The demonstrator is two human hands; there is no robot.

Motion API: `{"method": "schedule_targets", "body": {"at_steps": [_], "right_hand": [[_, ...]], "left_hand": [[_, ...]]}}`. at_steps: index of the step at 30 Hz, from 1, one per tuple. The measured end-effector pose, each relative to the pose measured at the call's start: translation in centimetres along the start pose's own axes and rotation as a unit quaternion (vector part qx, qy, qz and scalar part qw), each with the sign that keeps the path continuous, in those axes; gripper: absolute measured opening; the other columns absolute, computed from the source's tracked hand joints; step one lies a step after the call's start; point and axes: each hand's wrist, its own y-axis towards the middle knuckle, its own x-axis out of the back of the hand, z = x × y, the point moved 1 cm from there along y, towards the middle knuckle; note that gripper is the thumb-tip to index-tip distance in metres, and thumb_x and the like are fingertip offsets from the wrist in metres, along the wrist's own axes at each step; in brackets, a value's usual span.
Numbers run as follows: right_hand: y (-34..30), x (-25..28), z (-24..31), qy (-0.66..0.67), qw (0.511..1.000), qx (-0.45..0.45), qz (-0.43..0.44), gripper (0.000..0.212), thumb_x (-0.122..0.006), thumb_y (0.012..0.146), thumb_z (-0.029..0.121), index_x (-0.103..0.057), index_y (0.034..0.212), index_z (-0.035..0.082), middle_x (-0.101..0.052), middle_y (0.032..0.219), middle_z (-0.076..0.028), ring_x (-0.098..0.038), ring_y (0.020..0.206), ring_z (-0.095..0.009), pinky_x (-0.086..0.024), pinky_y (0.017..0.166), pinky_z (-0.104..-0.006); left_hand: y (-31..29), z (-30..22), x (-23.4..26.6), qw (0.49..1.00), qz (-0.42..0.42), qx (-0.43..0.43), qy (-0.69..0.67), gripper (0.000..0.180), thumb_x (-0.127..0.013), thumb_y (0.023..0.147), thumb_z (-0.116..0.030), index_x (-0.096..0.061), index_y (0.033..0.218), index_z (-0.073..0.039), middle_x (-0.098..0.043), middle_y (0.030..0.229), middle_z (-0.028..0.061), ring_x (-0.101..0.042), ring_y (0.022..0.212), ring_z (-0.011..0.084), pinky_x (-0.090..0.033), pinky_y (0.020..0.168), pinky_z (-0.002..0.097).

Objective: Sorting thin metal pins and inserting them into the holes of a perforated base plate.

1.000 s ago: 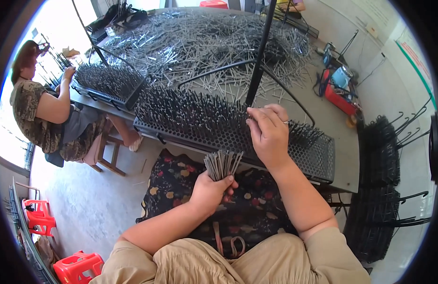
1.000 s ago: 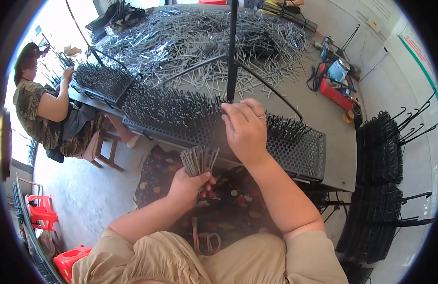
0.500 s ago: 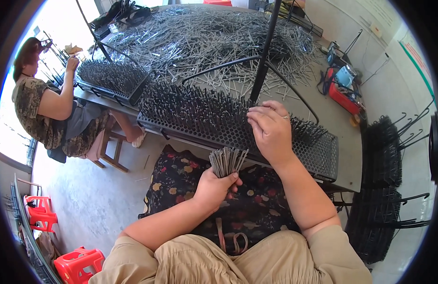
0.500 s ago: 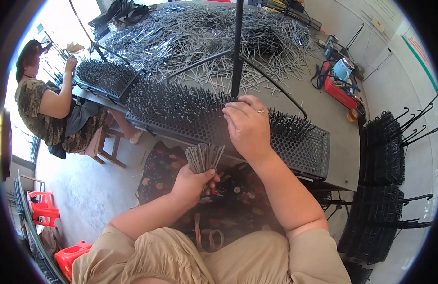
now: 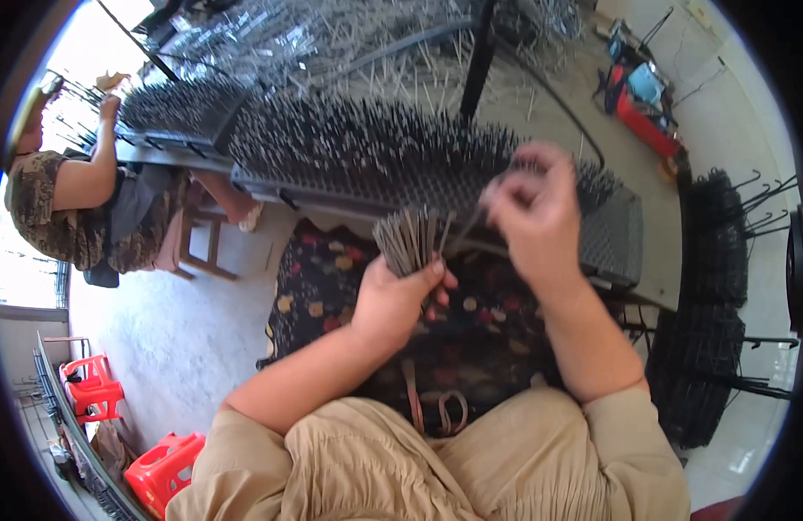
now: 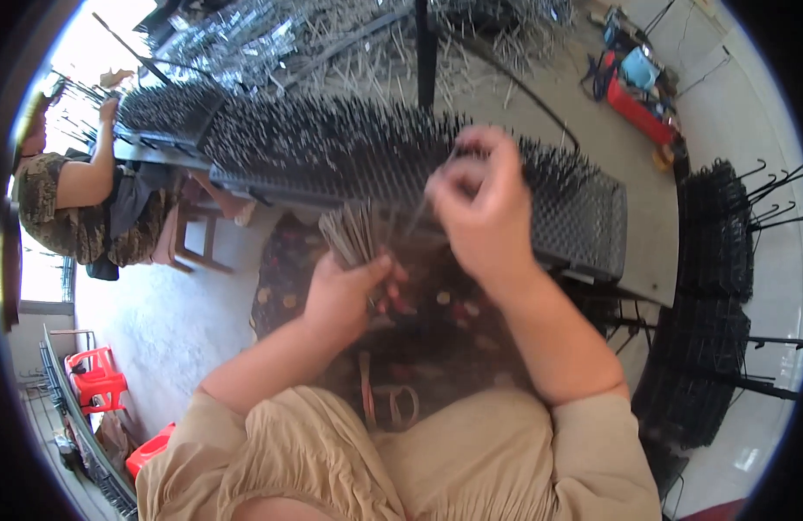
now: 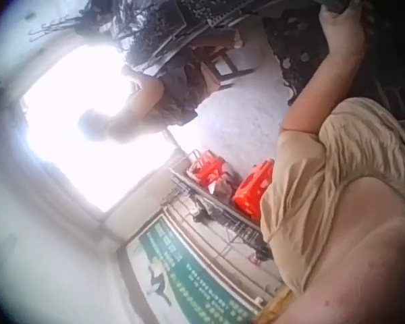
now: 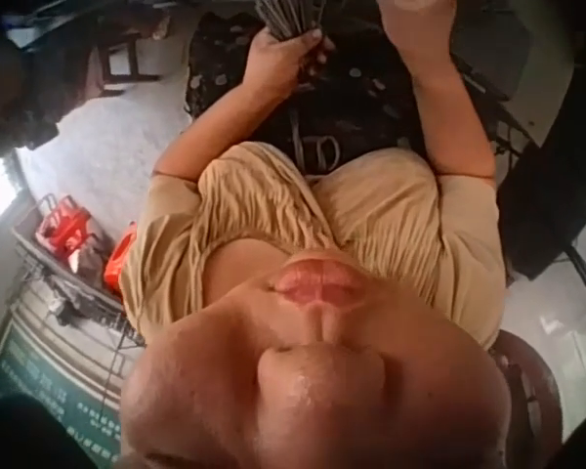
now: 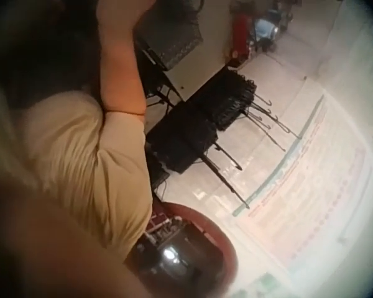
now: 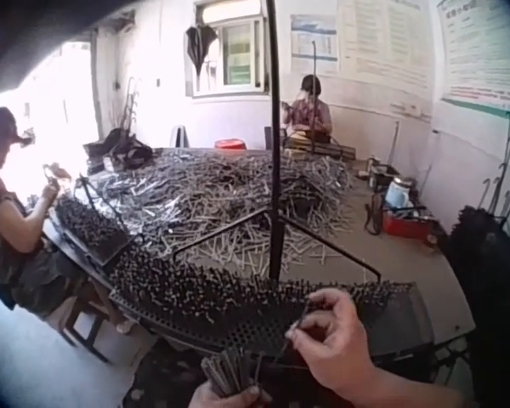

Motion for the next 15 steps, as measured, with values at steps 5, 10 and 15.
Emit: {"method": "schedule_targets", "body": {"at_steps": [5,10,15], "right_hand": [[2.9,0.9,-2.5,-0.202,0.920,0.322,-0.089,0.042,-0.068,0.082,-0.007,-0.045,0.116,0.001,-0.064,0.087,-0.009,-0.065,0.076,-0.013,-0.051,0.068,-0.0240],[3.2,0.0,-2.0,-0.260,0.884,0.382,-0.079,0.039,-0.070,0.079,-0.008,-0.049,0.111,0.001,-0.066,0.087,-0.009,-0.068,0.078,-0.015,-0.050,0.073,-0.0241],[3.3,-0.4,-2.0,-0.239,0.894,0.365,-0.096,0.033,-0.073,0.076,-0.005,-0.057,0.104,0.002,-0.067,0.088,-0.008,-0.066,0.079,-0.019,-0.048,0.075,-0.0273]], "left_hand": [[0.4,0.5,0.0,0.999,0.010,0.020,0.024,0.004,-0.058,0.092,-0.007,-0.058,0.093,-0.003,-0.064,0.077,0.0065,-0.059,0.062,0.0114,-0.046,0.049,0.0249],[0.4,0.6,0.1,0.999,0.010,0.026,0.035,0.004,-0.058,0.092,-0.007,-0.058,0.094,-0.004,-0.064,0.077,0.0062,-0.059,0.062,0.0110,-0.046,0.049,0.0245],[0.3,0.8,0.0,0.999,0.008,0.021,0.027,0.005,-0.059,0.092,-0.007,-0.058,0.095,-0.003,-0.064,0.076,0.0061,-0.058,0.062,0.0110,-0.045,0.048,0.0246]]}}
